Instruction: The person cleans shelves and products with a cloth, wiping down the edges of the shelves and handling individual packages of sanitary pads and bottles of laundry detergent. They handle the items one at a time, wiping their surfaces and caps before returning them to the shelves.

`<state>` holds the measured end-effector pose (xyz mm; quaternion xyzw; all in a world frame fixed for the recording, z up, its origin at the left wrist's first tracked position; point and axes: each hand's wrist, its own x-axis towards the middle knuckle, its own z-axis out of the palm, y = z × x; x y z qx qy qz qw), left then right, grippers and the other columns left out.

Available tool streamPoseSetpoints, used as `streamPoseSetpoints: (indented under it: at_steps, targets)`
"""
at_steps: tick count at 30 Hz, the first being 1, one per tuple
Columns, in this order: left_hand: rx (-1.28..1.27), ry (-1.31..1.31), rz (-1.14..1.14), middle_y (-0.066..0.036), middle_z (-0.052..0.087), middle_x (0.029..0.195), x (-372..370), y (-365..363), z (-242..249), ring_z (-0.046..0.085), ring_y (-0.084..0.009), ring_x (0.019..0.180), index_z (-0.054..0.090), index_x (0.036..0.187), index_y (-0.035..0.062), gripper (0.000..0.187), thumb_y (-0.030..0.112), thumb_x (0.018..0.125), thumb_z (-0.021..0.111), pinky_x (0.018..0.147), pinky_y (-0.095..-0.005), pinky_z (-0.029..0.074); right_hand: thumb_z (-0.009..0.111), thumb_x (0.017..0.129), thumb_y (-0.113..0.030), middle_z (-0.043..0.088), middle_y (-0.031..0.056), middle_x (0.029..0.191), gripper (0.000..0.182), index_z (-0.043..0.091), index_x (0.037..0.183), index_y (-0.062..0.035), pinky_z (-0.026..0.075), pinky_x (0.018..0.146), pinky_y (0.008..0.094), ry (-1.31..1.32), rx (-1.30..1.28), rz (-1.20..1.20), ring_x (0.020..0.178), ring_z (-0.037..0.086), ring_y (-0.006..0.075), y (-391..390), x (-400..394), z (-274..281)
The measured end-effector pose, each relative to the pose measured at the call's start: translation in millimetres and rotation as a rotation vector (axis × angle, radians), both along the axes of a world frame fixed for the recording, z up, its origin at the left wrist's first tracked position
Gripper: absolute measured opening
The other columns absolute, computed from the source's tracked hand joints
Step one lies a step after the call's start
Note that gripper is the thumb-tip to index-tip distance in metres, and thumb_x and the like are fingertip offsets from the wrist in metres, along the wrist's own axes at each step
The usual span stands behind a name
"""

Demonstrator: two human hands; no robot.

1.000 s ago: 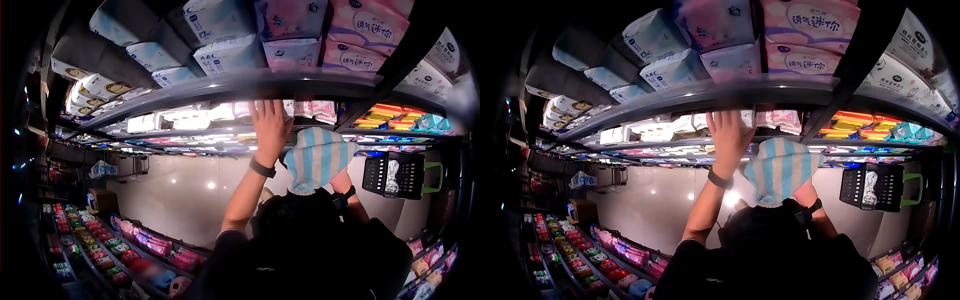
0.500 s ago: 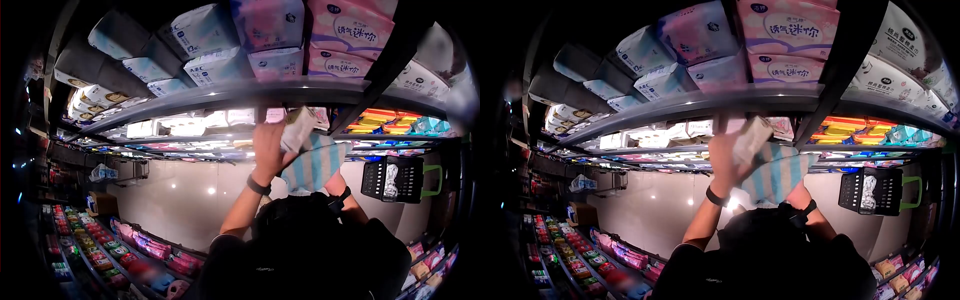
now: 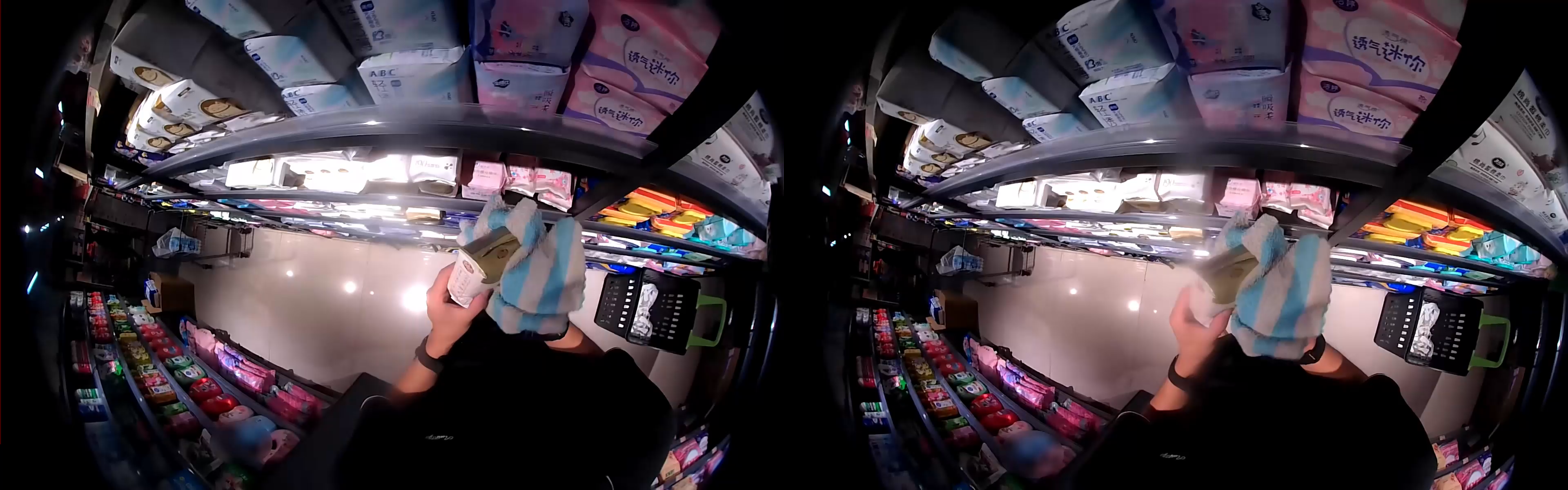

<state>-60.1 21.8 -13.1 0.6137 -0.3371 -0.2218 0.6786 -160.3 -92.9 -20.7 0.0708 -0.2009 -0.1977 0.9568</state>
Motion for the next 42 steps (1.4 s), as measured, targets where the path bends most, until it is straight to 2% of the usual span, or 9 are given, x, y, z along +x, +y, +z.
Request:
streamPoseSetpoints:
  at_steps: [7, 13, 22, 26, 27, 30, 33, 36, 42]
  targets:
    - [-0.131, -0.216, 0.148, -0.014, 0.067, 0.102, 19, 6, 0, 0.065, -0.0197, 0.090, 0.056, 0.113, -0.0052, 0.056, 0.002, 0.063, 0.081, 0.081, -0.0317, 0.051, 0.056, 0.093, -0.030, 0.059, 0.0074, 0.057, 0.034, 0.060, 0.102, 0.0025, 0.043, 0.039, 0.0305, -0.440, 0.102, 0.308, 0.042, 0.053, 0.0214, 40, 35, 37]
    - [-0.156, -0.426, 0.152, -0.022, 0.059, 0.121, 20, 4, 12, 0.062, -0.0296, 0.107, 0.052, 0.116, -0.0042, 0.063, 0.000, 0.061, 0.082, 0.092, -0.0358, 0.047, 0.055, 0.092, -0.029, 0.059, 0.0109, 0.065, 0.034, 0.059, 0.104, 0.0029, 0.045, 0.044, 0.0324, 0.126, -0.146, -0.007, 0.048, 0.055, 0.0235, 32, 50, 18]
    - [-0.160, 0.188, 0.113, -0.016, 0.051, 0.123, 37, 21, 12, 0.057, -0.0234, 0.108, 0.030, 0.137, 0.0009, 0.075, -0.004, 0.076, 0.073, 0.091, -0.0339, 0.048, 0.055, 0.090, -0.026, 0.060, 0.0162, 0.079, 0.035, 0.057, 0.108, 0.0035, 0.048, 0.052, 0.0352, 1.264, -1.744, -1.012, 0.057, 0.057, 0.0266, 17, 67, 12]
    - [-0.107, 0.046, 0.059, -0.016, 0.052, 0.123, 69, 37, 11, 0.056, -0.0231, 0.109, 0.025, 0.142, 0.0033, 0.070, -0.006, 0.085, 0.065, 0.090, -0.0337, 0.048, 0.054, 0.089, -0.026, 0.060, 0.0185, 0.085, 0.036, 0.057, 0.110, 0.0037, 0.050, 0.056, 0.0365, 1.496, -2.176, -1.318, 0.061, 0.059, 0.0280, 29, 73, 19]
    - [-0.083, 0.410, -0.068, -0.014, 0.046, 0.129, 74, 46, 13, 0.052, -0.0225, 0.115, 0.026, 0.142, 0.0040, 0.068, -0.004, 0.086, 0.064, 0.091, -0.0337, 0.048, 0.054, 0.089, -0.025, 0.060, 0.0191, 0.086, 0.036, 0.057, 0.110, 0.0038, 0.050, 0.057, 0.0368, 1.541, -2.245, -1.376, 0.062, 0.059, 0.0283, 36, 76, 19]
    - [-0.215, 0.077, 0.194, -0.014, 0.035, 0.139, 78, 51, 7, 0.044, -0.0232, 0.124, 0.027, 0.142, 0.0043, 0.064, -0.003, 0.089, 0.061, 0.094, -0.0358, 0.046, 0.054, 0.088, -0.025, 0.060, 0.0209, 0.091, 0.037, 0.056, 0.111, 0.0040, 0.051, 0.060, 0.0377, 1.769, -2.503, -1.653, 0.065, 0.060, 0.0294, 56, 85, 19]
    - [-0.092, -0.063, 0.038, -0.017, 0.025, 0.148, 94, 71, 6, 0.037, -0.0296, 0.132, 0.014, 0.151, 0.0040, 0.081, 0.008, 0.088, 0.064, 0.102, -0.0438, 0.040, 0.054, 0.088, -0.024, 0.060, 0.0226, 0.095, 0.037, 0.055, 0.112, 0.0042, 0.053, 0.062, 0.0387, 1.960, -2.648, -1.842, 0.069, 0.061, 0.0304, 81, 97, 21]
    - [-0.110, -0.071, -0.098, -0.020, 0.028, 0.147, 110, 80, 10, 0.039, -0.0309, 0.131, 0.008, 0.152, 0.0020, 0.106, 0.020, 0.076, 0.080, 0.103, -0.0453, 0.039, 0.056, 0.083, -0.024, 0.060, 0.0252, 0.102, 0.045, 0.053, 0.114, 0.0081, 0.052, 0.066, 0.0401, 1.760, -2.575, -1.642, 0.072, 0.061, 0.0317, 97, 105, 41]
    - [0.052, -0.231, -0.189, -0.020, 0.037, 0.140, 119, 82, 12, 0.048, -0.0275, 0.122, 0.019, 0.145, 0.0000, 0.101, 0.020, 0.071, 0.085, 0.100, -0.0419, 0.041, 0.066, 0.064, -0.037, 0.056, 0.0226, 0.107, 0.076, 0.046, 0.118, 0.0131, 0.046, 0.073, 0.0408, 1.499, -2.449, -0.961, 0.078, 0.057, 0.0340, 92, 92, 54]
